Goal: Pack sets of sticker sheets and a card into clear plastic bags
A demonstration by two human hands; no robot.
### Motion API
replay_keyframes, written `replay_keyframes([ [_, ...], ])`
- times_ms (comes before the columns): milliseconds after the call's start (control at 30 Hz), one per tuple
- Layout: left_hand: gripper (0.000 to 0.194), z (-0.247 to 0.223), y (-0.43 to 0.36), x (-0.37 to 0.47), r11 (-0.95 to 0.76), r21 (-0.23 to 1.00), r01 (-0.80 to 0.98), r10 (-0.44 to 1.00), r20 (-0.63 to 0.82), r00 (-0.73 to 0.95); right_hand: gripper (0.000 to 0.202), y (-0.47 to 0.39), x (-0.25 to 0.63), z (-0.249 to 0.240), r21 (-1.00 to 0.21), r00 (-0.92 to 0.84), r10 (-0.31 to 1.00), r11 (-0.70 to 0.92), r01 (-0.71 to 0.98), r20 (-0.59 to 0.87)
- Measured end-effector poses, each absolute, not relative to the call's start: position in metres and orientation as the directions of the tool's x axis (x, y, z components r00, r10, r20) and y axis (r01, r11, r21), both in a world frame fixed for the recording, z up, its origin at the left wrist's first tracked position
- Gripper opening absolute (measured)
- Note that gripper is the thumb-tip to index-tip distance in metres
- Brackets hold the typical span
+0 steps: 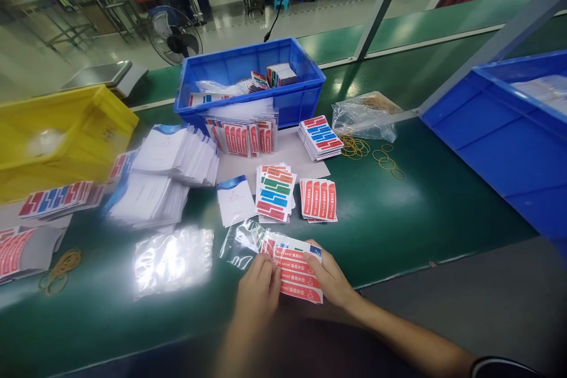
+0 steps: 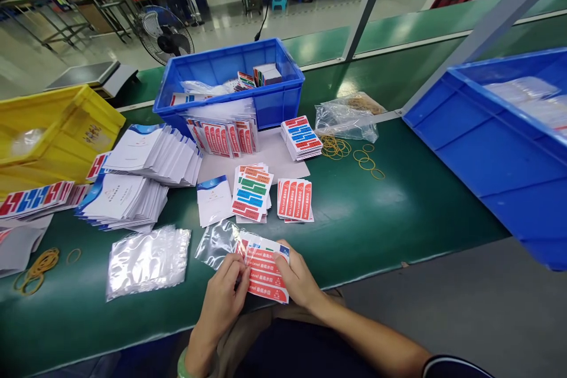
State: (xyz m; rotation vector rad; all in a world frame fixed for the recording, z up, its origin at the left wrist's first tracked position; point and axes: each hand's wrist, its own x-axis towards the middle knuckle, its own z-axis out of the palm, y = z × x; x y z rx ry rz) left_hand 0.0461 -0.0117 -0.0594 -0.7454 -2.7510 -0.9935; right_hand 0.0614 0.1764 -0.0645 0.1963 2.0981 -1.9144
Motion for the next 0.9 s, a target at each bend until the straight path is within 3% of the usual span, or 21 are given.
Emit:
replay_keyframes([
  [100, 0.004, -0.065, -0.015, 0.045, 0.727, 0.500, 0.470, 0.386, 0.270, -0.882, 0.037, 0.179, 0.059, -0.068, -0.957, -0.973, -0.015, 0.186, 0.224, -0.231],
  [167, 0.005, -0.071, -0.017, 0.044, 0.756, 0.468, 0.458, 0.377, 0.261, -0.889, 0.050, 0.181, 0.058, -0.069, -0.926, -0.999, 0.004, 0.375, 0.041, -0.043],
  [267, 0.008, -0.078, -0.016, 0.042, 0.767, 0.452, 0.455, 0.372, 0.266, -0.890, 0.079, 0.183, 0.058, -0.070, -0.692, -0.955, -0.248, 0.662, -0.289, 0.162],
  [367, 0.008, -0.081, -0.014, 0.042, 0.782, 0.431, 0.450, 0.362, 0.274, -0.891, 0.078, 0.183, 0.060, -0.074, -0.496, -0.874, -0.472, 0.734, -0.463, 0.118],
  [467, 0.008, -0.081, -0.012, 0.043, 0.784, 0.420, 0.458, 0.361, 0.292, -0.886, 0.048, 0.177, 0.061, -0.081, -0.429, -0.889, -0.440, 0.783, -0.450, 0.129],
  [567, 0.006, -0.081, -0.011, 0.045, 0.789, 0.416, 0.453, 0.368, 0.270, -0.889, 0.034, 0.167, 0.059, -0.085, -0.420, -0.930, -0.325, 0.830, -0.368, 0.171],
  [633, 0.008, -0.081, -0.010, 0.046, 0.795, 0.415, 0.444, 0.370, 0.248, -0.895, 0.037, 0.162, 0.056, -0.085, -0.421, -0.937, -0.306, 0.837, -0.350, 0.171],
  [767, 0.008, -0.081, -0.011, 0.046, 0.787, 0.453, 0.418, 0.340, 0.246, -0.908, 0.063, 0.161, 0.053, -0.082, -0.424, -0.905, -0.402, 0.801, -0.423, 0.143],
  [900, 0.007, -0.082, -0.012, 0.047, 0.789, 0.436, 0.432, 0.340, 0.276, -0.899, 0.045, 0.165, 0.052, -0.082, -0.430, -0.923, -0.352, 0.817, -0.383, 0.153],
])
